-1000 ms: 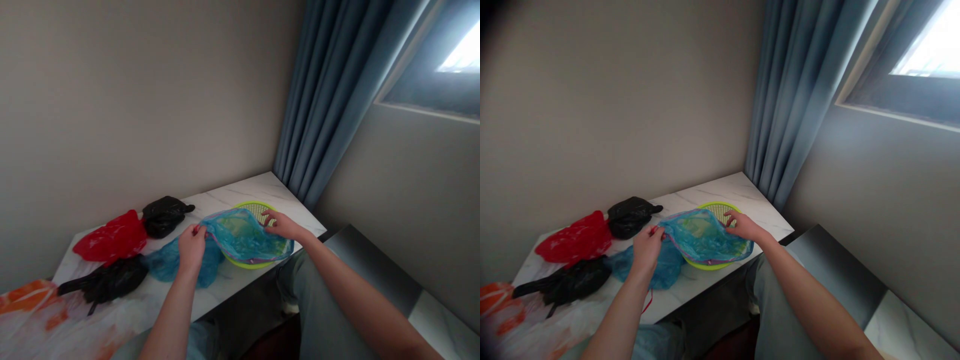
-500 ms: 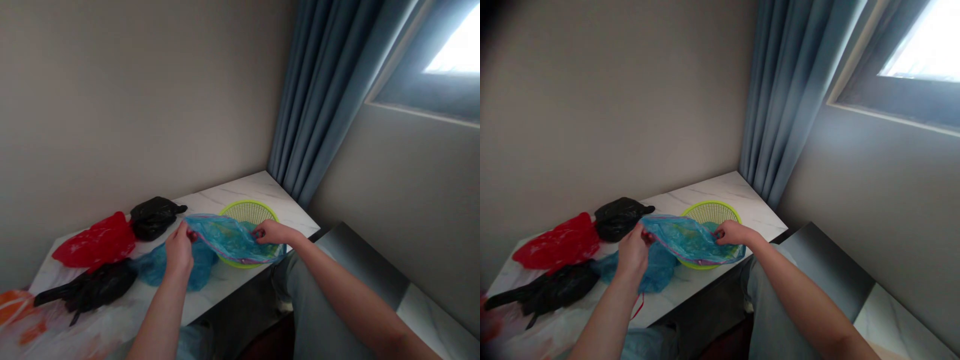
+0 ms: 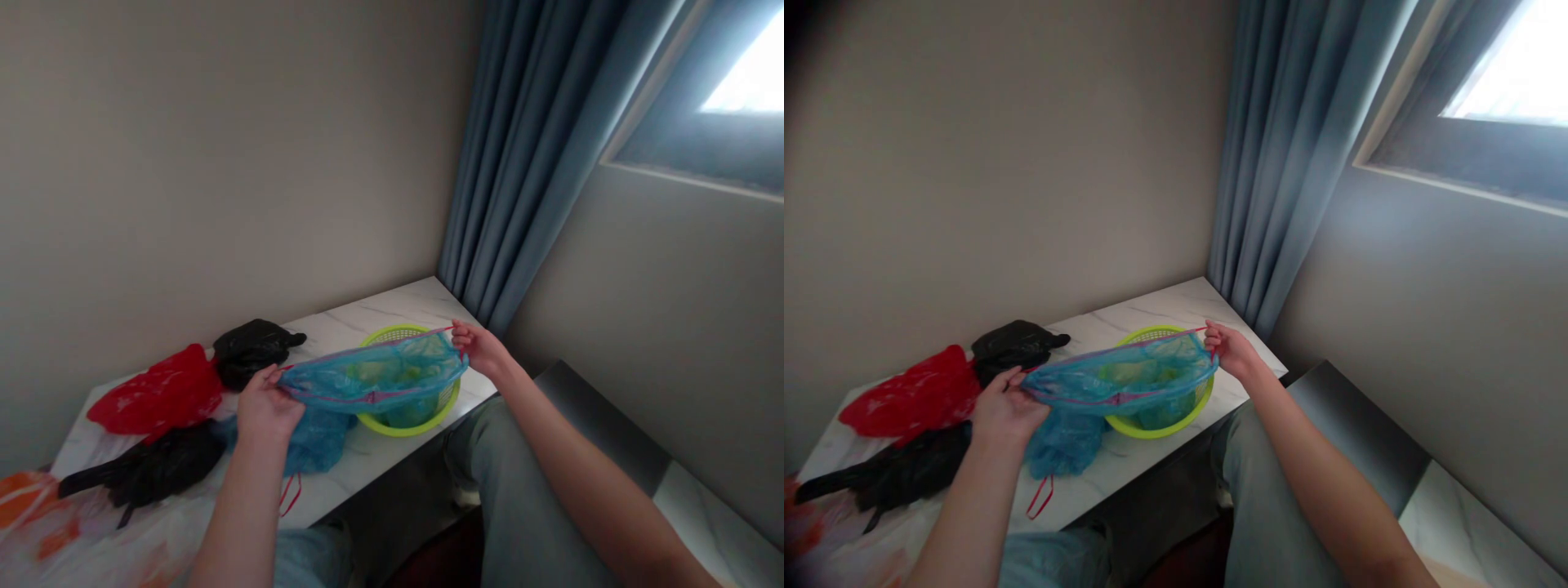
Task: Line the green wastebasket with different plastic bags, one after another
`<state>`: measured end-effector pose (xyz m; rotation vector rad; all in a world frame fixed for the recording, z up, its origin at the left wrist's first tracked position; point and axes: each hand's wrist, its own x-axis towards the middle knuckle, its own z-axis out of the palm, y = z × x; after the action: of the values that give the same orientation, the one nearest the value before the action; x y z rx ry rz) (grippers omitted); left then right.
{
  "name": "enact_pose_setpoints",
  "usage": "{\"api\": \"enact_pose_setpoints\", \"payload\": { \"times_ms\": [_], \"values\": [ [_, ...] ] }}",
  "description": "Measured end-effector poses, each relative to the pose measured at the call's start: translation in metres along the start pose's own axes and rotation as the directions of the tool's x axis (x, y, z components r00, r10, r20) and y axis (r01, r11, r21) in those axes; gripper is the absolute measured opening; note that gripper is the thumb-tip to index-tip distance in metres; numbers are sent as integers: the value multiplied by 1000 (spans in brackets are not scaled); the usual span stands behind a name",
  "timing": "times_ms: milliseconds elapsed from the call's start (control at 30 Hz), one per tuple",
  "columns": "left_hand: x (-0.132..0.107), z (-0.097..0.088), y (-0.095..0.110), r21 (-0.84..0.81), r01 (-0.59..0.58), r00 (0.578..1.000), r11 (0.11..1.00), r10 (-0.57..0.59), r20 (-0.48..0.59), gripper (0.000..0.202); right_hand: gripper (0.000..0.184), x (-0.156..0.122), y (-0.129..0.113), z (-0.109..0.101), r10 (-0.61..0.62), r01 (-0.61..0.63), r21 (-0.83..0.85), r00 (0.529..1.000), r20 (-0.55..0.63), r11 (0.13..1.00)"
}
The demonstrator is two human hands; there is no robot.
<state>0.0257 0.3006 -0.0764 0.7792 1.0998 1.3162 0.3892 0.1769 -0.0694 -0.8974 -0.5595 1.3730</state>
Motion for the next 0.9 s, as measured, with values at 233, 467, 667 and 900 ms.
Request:
{"api": "enact_pose_setpoints", "payload": {
  "times_ms": [233,467,667,900],
  "values": [
    [-6,7,4,-381,181,977,907,-210,-36,28,26,-13,-15,-7,-31,24,252,999,24,967],
    [-18,24,4,-489,5,999,872,-21,-27,11,37,-16,-10,10,-62,52,269,998,28,962],
    [-26,31,-7,-242,-7,986,970,47,159,38,32,-15,-10,11,-185,190,181,982,-44,965],
    [-26,29,-26,-11,54,991,998,-52,122,24,33,-2,-5,-8,-215,278,204,935,-282,939]
  ]
}}
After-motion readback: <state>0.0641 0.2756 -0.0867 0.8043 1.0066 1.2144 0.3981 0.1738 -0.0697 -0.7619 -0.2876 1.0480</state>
